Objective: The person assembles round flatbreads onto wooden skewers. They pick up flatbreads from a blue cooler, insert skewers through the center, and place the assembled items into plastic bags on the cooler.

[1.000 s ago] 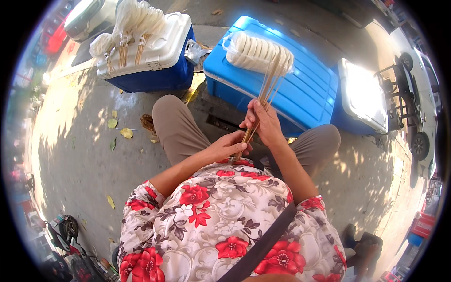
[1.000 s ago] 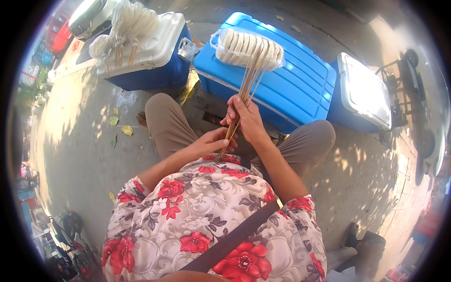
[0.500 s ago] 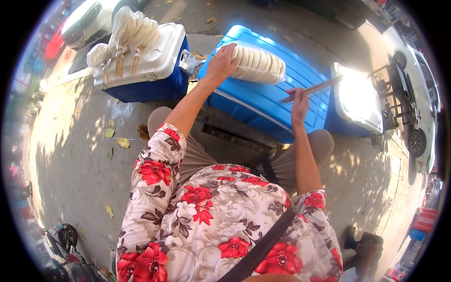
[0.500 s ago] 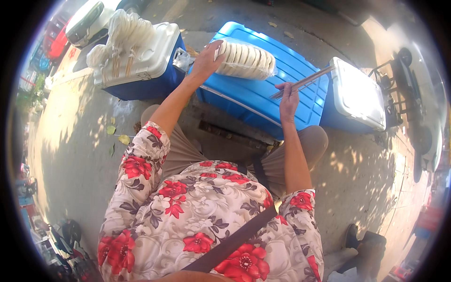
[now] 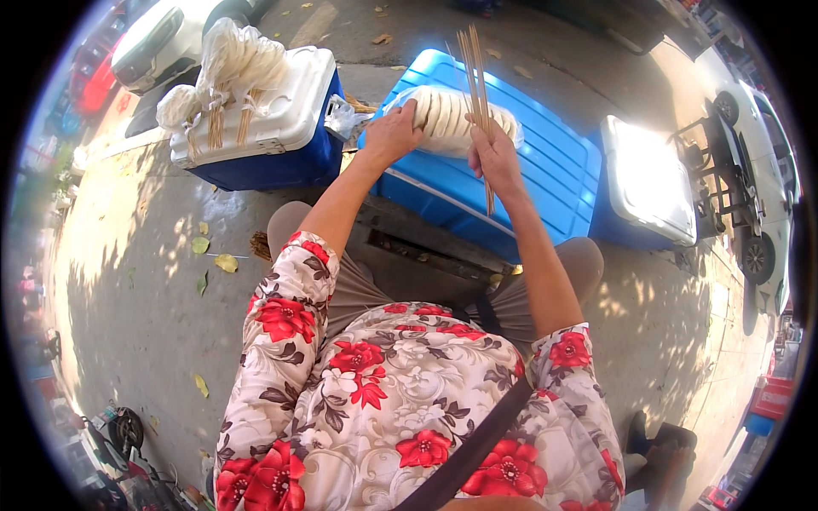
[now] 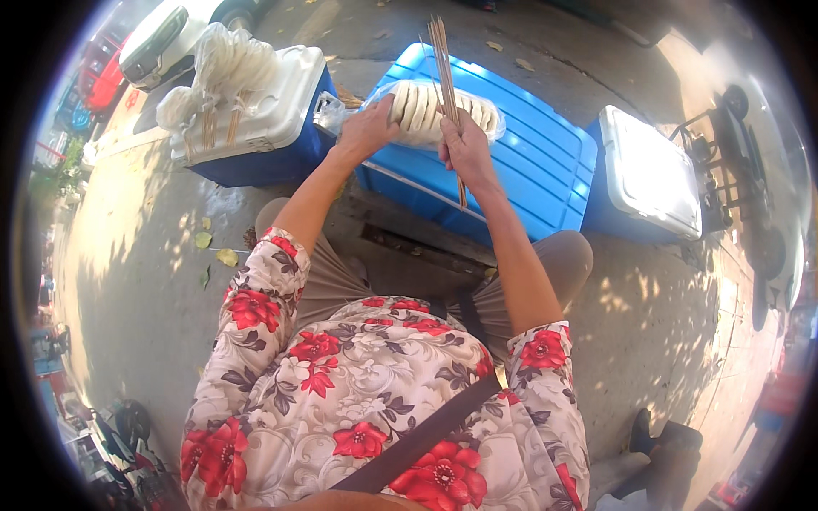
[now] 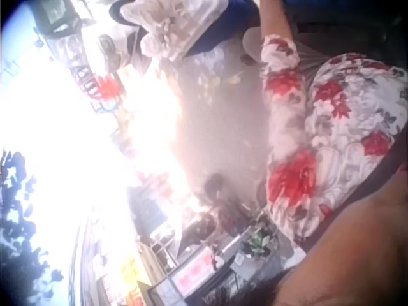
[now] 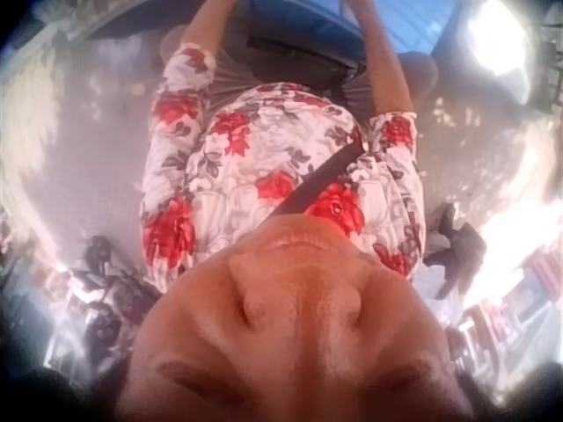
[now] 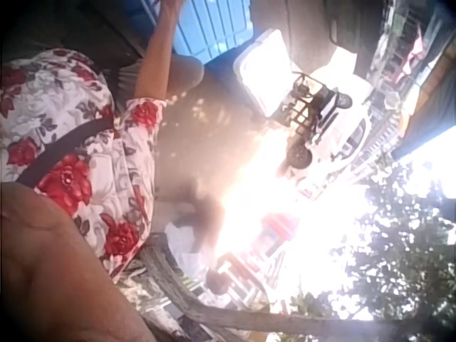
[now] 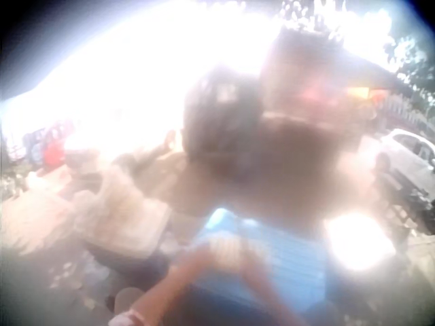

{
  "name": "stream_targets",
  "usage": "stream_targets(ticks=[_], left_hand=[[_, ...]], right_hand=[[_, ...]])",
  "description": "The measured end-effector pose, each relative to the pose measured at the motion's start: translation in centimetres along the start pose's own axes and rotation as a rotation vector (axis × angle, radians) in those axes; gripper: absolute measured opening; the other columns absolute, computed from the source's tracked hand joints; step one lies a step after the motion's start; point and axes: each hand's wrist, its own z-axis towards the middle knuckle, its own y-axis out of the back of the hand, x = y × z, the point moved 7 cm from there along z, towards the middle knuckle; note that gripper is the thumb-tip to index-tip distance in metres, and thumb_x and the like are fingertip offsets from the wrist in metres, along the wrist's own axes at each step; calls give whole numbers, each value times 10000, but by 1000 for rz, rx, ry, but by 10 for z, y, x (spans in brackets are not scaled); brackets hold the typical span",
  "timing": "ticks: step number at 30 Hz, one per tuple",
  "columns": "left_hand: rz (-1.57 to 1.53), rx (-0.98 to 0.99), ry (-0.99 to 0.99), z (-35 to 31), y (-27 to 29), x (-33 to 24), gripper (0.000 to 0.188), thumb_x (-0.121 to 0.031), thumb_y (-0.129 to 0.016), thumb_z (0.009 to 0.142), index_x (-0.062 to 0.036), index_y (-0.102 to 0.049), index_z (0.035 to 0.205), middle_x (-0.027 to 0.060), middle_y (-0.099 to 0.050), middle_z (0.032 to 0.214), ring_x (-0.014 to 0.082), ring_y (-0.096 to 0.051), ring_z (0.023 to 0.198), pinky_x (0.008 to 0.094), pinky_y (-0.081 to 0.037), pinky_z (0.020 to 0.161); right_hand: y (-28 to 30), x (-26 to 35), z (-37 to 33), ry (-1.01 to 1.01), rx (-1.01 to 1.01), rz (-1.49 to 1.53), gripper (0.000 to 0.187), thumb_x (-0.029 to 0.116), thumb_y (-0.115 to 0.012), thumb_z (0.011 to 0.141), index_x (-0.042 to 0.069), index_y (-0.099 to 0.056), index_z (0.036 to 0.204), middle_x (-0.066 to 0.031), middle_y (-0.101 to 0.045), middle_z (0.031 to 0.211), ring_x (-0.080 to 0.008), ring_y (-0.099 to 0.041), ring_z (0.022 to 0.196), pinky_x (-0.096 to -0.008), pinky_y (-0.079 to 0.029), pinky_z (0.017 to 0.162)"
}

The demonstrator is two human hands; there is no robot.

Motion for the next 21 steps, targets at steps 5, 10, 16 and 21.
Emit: stream_targets(ticks=[5, 10, 16, 21], left_hand=[[45, -30, 45, 8, -10, 8, 246, -235, -501, 793, -56, -536, 958, 205, -651, 823, 400, -626, 743, 496, -492, 687], [-94, -260, 134, 2, 4, 18, 245, -232, -486, 812, -27, -551, 930, 236, -631, 745, 423, -613, 703, 508, -482, 668], [-1320, -435, 178, -11, 16, 45, 253, -217, -465, 889, -59, -578, 1050, 113, -647, 900, 252, -649, 806, 370, -519, 719], [-1849, -384, 548, -42, 19, 48, 309, -211, -476, 921, -85, -491, 1203, 56, -554, 1163, 184, -556, 1081, 333, -485, 871]], right_hand=[[-24, -14, 29, 23, -2, -9, 333, 269, -445, 954, 38, -543, 1173, -10, -505, 562, -82, -444, 454, -233, -370, 427], [-33, -42, 48, -7, -42, -77, 275, 274, -459, 944, 29, -573, 996, -2, -494, 546, -84, -427, 435, -233, -368, 425], [-27, -47, 42, -48, -81, 65, 259, 260, -473, 941, 27, -570, 1000, 5, -470, 531, -70, -404, 425, -222, -335, 401], [-23, -15, -26, -98, 2, 240, 309, 187, -484, 940, 34, -531, 1204, 21, -438, 547, -47, -360, 424, -192, -291, 395]])
